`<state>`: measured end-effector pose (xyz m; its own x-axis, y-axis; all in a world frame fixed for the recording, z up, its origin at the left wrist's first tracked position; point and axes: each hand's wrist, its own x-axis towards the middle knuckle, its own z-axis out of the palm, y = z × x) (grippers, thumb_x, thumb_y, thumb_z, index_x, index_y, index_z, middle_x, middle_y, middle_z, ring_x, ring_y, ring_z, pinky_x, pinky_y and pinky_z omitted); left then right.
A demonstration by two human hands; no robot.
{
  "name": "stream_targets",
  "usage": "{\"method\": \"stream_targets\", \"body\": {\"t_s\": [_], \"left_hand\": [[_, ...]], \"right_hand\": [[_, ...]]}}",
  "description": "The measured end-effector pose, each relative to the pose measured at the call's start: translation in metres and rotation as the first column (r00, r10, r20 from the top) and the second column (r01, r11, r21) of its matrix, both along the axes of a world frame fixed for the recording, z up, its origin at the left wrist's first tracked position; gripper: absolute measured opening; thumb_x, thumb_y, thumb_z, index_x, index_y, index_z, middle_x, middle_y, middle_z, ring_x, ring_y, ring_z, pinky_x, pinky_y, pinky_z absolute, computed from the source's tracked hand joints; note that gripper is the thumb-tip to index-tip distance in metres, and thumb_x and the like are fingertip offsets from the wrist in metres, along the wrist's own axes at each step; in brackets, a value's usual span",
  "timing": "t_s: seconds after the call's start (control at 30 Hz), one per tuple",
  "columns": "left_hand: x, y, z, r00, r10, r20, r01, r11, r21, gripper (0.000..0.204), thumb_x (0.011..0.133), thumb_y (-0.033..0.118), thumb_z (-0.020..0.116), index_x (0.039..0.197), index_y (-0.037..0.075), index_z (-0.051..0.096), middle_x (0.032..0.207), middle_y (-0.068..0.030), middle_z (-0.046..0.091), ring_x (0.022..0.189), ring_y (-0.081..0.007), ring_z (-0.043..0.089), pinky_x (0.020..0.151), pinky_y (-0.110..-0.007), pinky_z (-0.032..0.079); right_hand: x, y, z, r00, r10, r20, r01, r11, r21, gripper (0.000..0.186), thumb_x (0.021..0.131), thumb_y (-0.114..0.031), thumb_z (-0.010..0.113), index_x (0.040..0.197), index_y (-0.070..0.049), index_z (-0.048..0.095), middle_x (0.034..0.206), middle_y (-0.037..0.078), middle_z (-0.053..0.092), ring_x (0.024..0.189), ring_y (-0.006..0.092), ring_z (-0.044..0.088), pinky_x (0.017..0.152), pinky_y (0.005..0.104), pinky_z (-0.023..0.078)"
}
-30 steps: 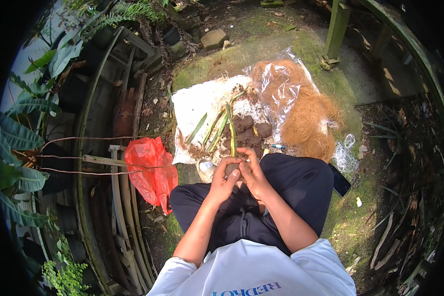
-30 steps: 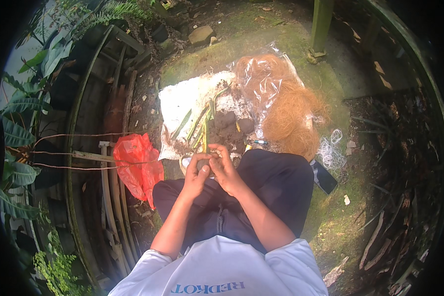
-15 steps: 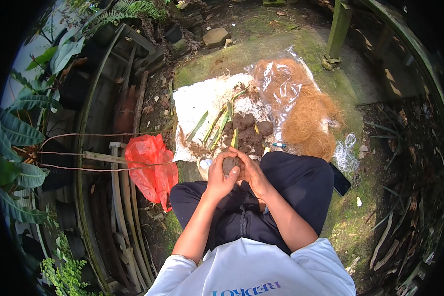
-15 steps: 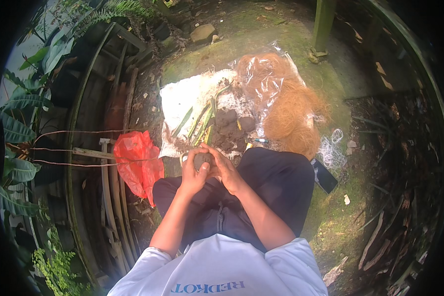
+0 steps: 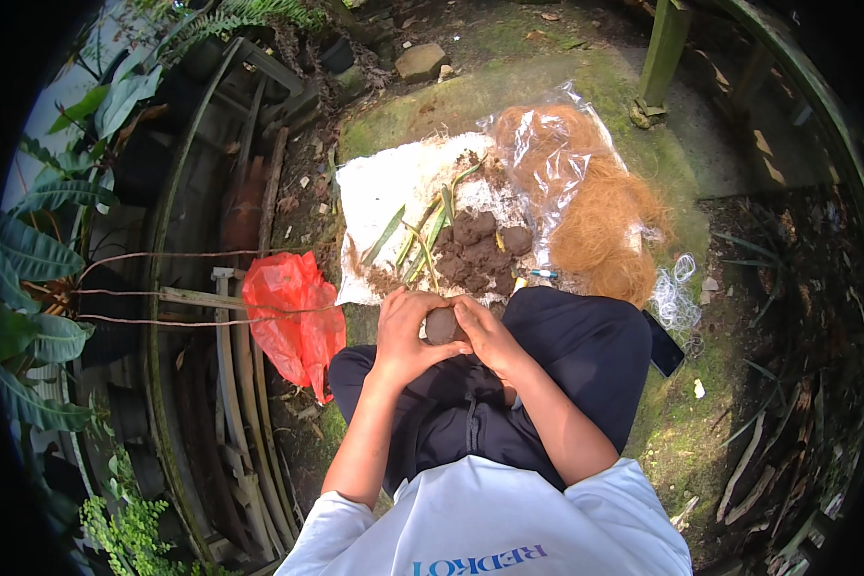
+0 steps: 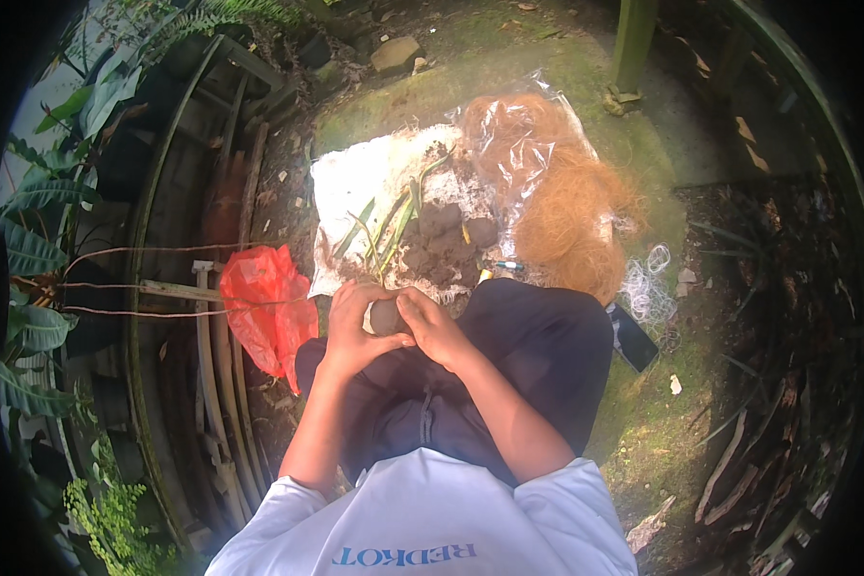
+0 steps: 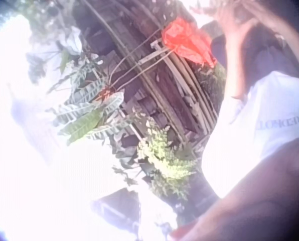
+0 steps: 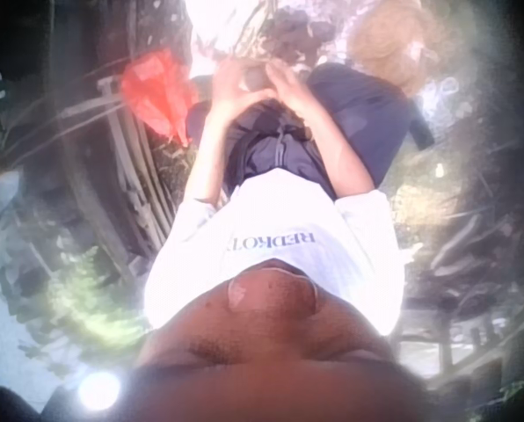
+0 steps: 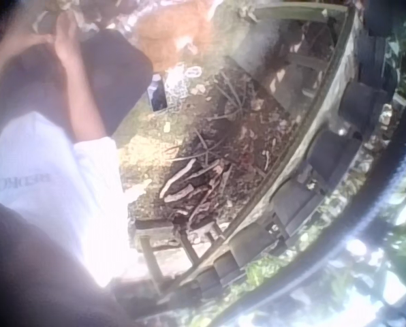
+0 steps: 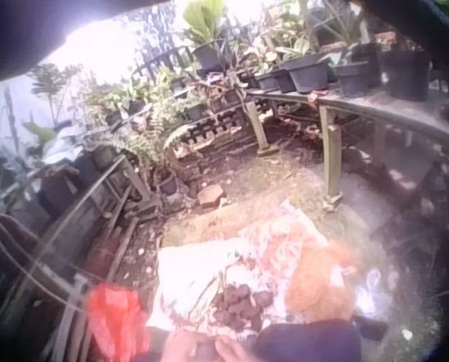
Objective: The person sits on the ground and repeatedly wraps small plant cuttings with soil and fibrous material by hand. They handle each cutting individually, forming a compact bundle and placing it on a white cloth.
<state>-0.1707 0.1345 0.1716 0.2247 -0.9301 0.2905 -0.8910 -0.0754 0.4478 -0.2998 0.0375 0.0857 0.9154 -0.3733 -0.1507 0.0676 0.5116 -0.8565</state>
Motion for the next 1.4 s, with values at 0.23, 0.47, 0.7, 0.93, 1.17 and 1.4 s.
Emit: {"method": "stream_targets", "body": {"t_s": [0.23,0.47,0.7,0.93,1.17,1.4], "left_hand": [[-0.005,0.002,0.001,1.0,-0.022,0.021,0.021,0.999,0.04,0.081,0.057,0.054,0.087,0.123,0.013,0.066,0.111,-0.0122,0.061,0.122,-0.0375,0.052,0.104,-0.051,0.039],[-0.003,0.005,0.001,0.999,-0.042,-0.028,0.044,0.997,0.066,0.083,0.065,0.051,0.084,0.135,0.014,0.059,0.123,-0.0149,0.057,0.129,-0.04,0.047,0.107,-0.053,0.037],[-0.004,0.017,0.002,0.966,-0.063,-0.251,0.108,0.98,0.169,0.079,0.079,0.041,0.076,0.145,0.006,0.048,0.139,-0.0215,0.052,0.135,-0.0404,0.042,0.112,-0.049,0.033],[-0.009,0.019,0.007,0.951,-0.055,-0.304,0.107,0.981,0.159,0.068,0.081,0.036,0.075,0.139,0.008,0.055,0.125,-0.0186,0.063,0.117,-0.0368,0.057,0.103,-0.044,0.041],[-0.011,0.017,-0.02,0.978,-0.016,-0.209,0.03,0.997,0.065,0.06,0.084,0.032,0.073,0.136,0.006,0.055,0.119,-0.0169,0.066,0.107,-0.0377,0.061,0.097,-0.045,0.045],[-0.008,0.018,-0.022,0.935,0.037,-0.354,0.001,0.994,0.108,0.063,0.082,0.04,0.073,0.132,0.006,0.055,0.117,-0.0194,0.065,0.109,-0.0389,0.062,0.096,-0.046,0.046]], "right_hand": [[-0.004,0.004,0.013,0.999,-0.036,0.002,0.033,0.946,0.324,0.054,0.106,-0.047,0.042,0.141,-0.006,0.046,0.111,0.005,0.058,0.096,0.0114,0.057,0.083,0.0276,0.049],[-0.003,0.005,0.014,0.995,0.007,0.101,-0.041,0.941,0.336,0.071,0.104,-0.059,0.035,0.154,-0.009,0.028,0.135,0.012,0.053,0.099,0.0201,0.068,0.09,0.035,0.053],[-0.004,0.004,0.01,0.998,0.008,0.069,-0.022,0.981,0.195,0.08,0.099,-0.068,0.03,0.154,-0.01,0.027,0.134,0.013,0.054,0.096,0.0227,0.069,0.083,0.0356,0.055],[-0.004,0.009,0.012,1.0,0.0,0.025,-0.006,0.973,0.229,0.079,0.1,-0.069,0.026,0.139,-0.004,0.046,0.103,0.011,0.065,0.068,0.0203,0.066,0.067,0.0321,0.055],[0.007,0.021,-0.019,0.998,-0.062,0.024,0.063,0.996,-0.064,0.079,0.1,-0.069,0.018,0.126,-0.003,0.051,0.093,0.009,0.064,0.058,0.017,0.063,0.059,0.0285,0.053],[0.007,0.023,-0.004,0.995,-0.016,0.097,-0.001,0.986,0.169,0.097,0.087,-0.085,0.019,0.143,-0.009,0.038,0.106,0.005,0.062,0.087,0.0151,0.064,0.078,0.0327,0.053]]}}
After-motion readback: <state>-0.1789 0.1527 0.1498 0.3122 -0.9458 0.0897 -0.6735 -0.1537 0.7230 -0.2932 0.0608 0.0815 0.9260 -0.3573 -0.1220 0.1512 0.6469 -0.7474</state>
